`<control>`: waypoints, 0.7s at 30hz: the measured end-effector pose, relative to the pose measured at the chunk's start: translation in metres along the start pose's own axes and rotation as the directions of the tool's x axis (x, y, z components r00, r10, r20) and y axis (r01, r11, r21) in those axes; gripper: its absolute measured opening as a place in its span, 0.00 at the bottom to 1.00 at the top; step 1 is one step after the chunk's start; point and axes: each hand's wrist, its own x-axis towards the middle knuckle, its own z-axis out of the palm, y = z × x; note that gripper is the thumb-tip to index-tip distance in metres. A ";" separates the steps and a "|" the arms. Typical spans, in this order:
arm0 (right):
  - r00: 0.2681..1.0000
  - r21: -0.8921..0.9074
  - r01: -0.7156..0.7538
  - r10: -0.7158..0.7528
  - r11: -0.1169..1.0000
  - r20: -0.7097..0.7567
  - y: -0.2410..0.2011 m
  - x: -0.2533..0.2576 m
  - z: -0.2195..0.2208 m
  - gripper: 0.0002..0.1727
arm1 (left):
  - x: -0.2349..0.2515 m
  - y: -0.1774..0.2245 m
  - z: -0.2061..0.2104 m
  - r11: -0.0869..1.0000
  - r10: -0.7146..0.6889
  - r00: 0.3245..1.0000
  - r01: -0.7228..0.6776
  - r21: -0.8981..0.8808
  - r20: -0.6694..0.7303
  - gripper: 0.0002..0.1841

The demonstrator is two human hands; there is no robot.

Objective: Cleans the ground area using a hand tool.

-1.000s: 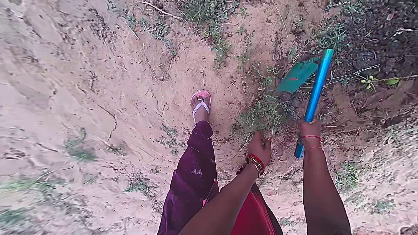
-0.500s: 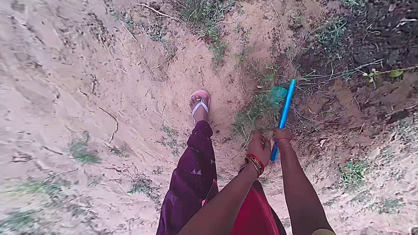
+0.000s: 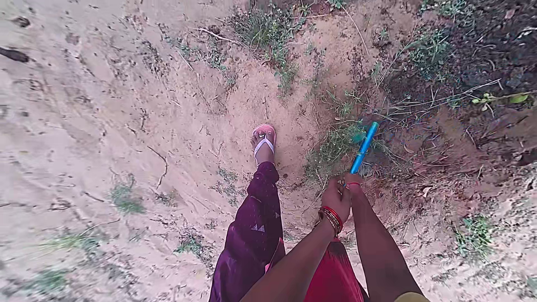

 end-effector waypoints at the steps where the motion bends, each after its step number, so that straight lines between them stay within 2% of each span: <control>1: 0.996 -0.040 -0.068 0.070 0.997 0.057 0.017 -0.011 0.005 0.15 | 0.001 0.004 -0.001 1.000 0.005 1.000 -0.005 -0.015 0.007 0.24; 2: 0.994 -0.033 -0.086 0.088 0.996 0.059 0.025 -0.024 0.007 0.12 | 0.004 0.008 -0.004 1.000 0.016 1.000 -0.016 -0.021 0.003 0.24; 4: 0.999 0.014 0.023 -0.023 1.000 -0.031 0.036 -0.050 -0.015 0.07 | 0.001 0.011 -0.005 1.000 0.009 1.000 -0.008 -0.016 0.011 0.23; 6: 0.998 -0.076 -0.029 0.033 0.997 0.049 -0.011 -0.082 -0.067 0.09 | 0.003 0.014 -0.006 1.000 0.010 1.000 -0.010 0.006 0.011 0.23; 7: 0.998 -0.055 0.061 -0.062 0.997 -0.011 -0.015 -0.081 -0.085 0.09 | 0.003 0.014 -0.006 1.000 0.012 1.000 -0.012 0.019 0.017 0.23; 8: 0.968 -0.001 0.226 -0.225 0.974 -0.110 -0.010 -0.069 -0.097 0.08 | 0.004 0.014 -0.006 1.000 0.011 1.000 -0.012 0.028 0.027 0.23; 10: 0.886 0.089 0.436 -0.410 0.896 -0.215 -0.031 -0.052 -0.121 0.10 | 0.004 0.012 -0.006 0.999 -0.001 0.999 -0.001 0.042 0.049 0.23; 12: 0.834 0.224 0.535 -0.467 0.815 -0.295 -0.073 -0.038 -0.127 0.12 | 0.003 0.008 -0.004 0.999 0.000 0.999 -0.002 0.047 0.051 0.23; 13: 0.831 0.292 0.545 -0.459 0.786 -0.315 -0.091 -0.027 -0.122 0.12 | 0.004 0.005 -0.003 0.999 0.012 0.999 -0.014 0.051 0.041 0.23; 15: 0.881 0.359 0.467 -0.391 0.808 -0.264 -0.101 -0.007 -0.096 0.11 | 0.003 0.002 -0.002 0.998 0.021 0.999 -0.023 0.065 0.029 0.23; 17: 0.954 0.296 0.287 -0.245 0.911 -0.171 -0.070 0.006 -0.050 0.10 | 0.004 0.004 -0.003 0.998 0.009 0.999 -0.011 0.068 0.031 0.23; 19: 0.994 0.013 0.084 -0.083 0.996 -0.073 -0.014 -0.007 -0.008 0.11 | 0.004 0.010 -0.003 0.999 -0.011 0.999 0.009 0.050 0.038 0.23; 21: 0.983 -0.270 -0.092 0.131 0.958 0.130 0.001 -0.059 -0.004 0.20 | 0.005 0.018 -0.003 0.999 -0.018 0.999 0.016 0.029 0.047 0.23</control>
